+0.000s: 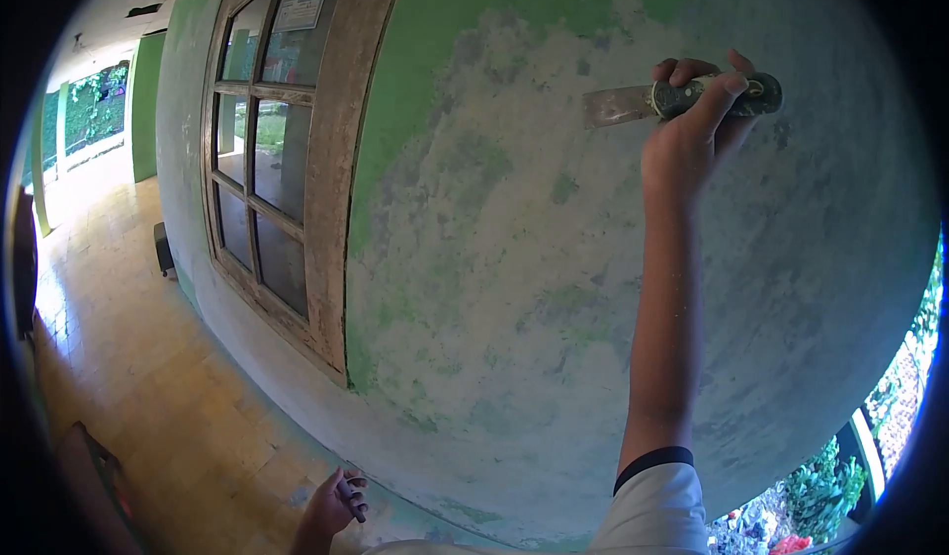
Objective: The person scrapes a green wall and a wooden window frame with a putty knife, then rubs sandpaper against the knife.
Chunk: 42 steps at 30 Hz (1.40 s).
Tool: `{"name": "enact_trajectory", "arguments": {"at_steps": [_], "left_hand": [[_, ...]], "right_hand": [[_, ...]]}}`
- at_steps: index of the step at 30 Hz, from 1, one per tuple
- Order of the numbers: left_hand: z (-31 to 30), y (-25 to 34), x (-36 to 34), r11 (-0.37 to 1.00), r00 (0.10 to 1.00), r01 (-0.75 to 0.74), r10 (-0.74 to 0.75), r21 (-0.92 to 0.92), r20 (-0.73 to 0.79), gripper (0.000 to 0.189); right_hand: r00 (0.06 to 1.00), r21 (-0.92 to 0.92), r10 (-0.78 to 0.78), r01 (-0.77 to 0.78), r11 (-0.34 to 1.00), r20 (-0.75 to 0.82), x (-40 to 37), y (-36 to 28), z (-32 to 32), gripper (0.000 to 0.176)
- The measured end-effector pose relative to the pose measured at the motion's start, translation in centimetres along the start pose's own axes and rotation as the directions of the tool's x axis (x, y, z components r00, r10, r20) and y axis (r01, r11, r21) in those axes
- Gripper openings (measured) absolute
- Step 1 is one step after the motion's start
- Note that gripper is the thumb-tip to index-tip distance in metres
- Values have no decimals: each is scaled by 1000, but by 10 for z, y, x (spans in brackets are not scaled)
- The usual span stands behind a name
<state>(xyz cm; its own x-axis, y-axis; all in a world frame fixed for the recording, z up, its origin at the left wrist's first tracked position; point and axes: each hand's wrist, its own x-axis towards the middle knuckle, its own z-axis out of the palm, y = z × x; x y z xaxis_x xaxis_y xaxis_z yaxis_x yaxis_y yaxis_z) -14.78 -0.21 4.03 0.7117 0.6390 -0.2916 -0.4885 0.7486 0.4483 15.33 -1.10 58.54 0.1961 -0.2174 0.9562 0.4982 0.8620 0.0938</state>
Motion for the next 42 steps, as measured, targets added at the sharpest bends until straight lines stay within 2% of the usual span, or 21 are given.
{"name": "enact_trajectory", "arguments": {"at_steps": [3, 6, 10, 13, 15, 16, 18, 19, 21, 22, 24, 25, 29, 31, 33, 34, 35, 38, 40, 41, 42], "left_hand": [[-4, -1, -2, 1000, 999, -10, 10, 2, -32, 33], [-8, -3, -3, 1000, 999, 2, -3, -25, -44, 33], [-15, -3, -3, 1000, 999, -24, 23, -19, -42, 32], [-19, -2, -1, 1000, 997, -27, 27, -9, -67, 32], [-21, -3, -2, 1000, 997, -24, 23, -11, -72, 32], [-22, -3, -2, 999, 997, -17, 14, -28, -73, 31], [-21, -1, -1, 999, 998, -18, 14, -47, -68, 31], [-20, -1, -3, 999, 996, -11, 6, -53, -95, 30], [-21, -1, -6, 998, 993, -17, 9, -65, -115, 29], [-25, -4, -6, 999, 988, -12, 4, -47, -152, 31], [-19, -1, 0, 1000, 985, -2, -2, -21, -170, 35], [-12, 1, -3, 1000, 985, -21, 21, 1, -173, 35], [-5, 2, -5, 998, 979, -66, 66, 5, -192, 34], [-17, 0, 1, 999, 983, -35, 31, -22, -182, 35], [-18, -5, 5, 999, 985, 12, -19, -41, -169, 36], [-16, -6, 4, 1000, 984, -3, -1, -20, -176, 37], [-14, -7, 6, 1000, 983, -24, 23, -2, -183, 37], [-23, -9, 14, 1000, 987, 11, -13, -18, -160, 37], [-15, -6, 13, 1000, 984, 9, -11, -10, -176, 36], [-10, -5, 11, 1000, 982, 21, -19, 8, -188, 35], [-9, -5, 10, 1000, 980, 29, -27, 8, -195, 35]], "right_hand": [[996, 71, 45, -51, 996, 82, -2, 9, 3, 44], [986, 43, 103, -109, 993, 129, -1, 8, 4, 45], [988, 91, 101, -111, 990, 113, 6, -2, 19, 44], [995, 152, 39, -54, 987, 95, 11, 9, 26, 45], [998, -38, -25, 28, 999, 63, 8, 40, 27, 46], [998, -40, -24, 27, 999, 60, 3, 46, 25, 46], [980, 64, 189, -193, 979, 55, -2, 52, 27, 43], [981, 70, 186, -190, 979, 60, -1, 49, 27, 43], [997, 99, 0, -7, 995, 75, 1, 38, 24, 43], [997, 109, -11, 2, 994, 81, 1, 37, 26, 43], [994, -48, -101, 103, 994, 41, 4, 39, 23, 46], [999, -27, 1, 1, 1000, 53, 0, 51, 27, 51], [992, -34, 42, -38, 999, 121, -4, 31, 33, 53], [990, 31, -115, 113, 993, 76, -4, 15, 33, 54], [994, -45, -56, 60, 997, 90, -10, 37, 36, 55], [996, -110, 4, 5, 994, 89, -11, 43, 35, 57], [995, -116, 1, 10, 993, 96, -9, 43, 33, 57], [998, -92, -51, 54, 994, 29, -8, 26, 37, 58], [993, 66, -121, 120, 991, 14, -6, 19, 27, 55], [977, -142, -214, 208, 968, -24, -7, 33, 31, 55], [978, -149, -206, 200, 968, -25, -6, 35, 30, 55]]}}
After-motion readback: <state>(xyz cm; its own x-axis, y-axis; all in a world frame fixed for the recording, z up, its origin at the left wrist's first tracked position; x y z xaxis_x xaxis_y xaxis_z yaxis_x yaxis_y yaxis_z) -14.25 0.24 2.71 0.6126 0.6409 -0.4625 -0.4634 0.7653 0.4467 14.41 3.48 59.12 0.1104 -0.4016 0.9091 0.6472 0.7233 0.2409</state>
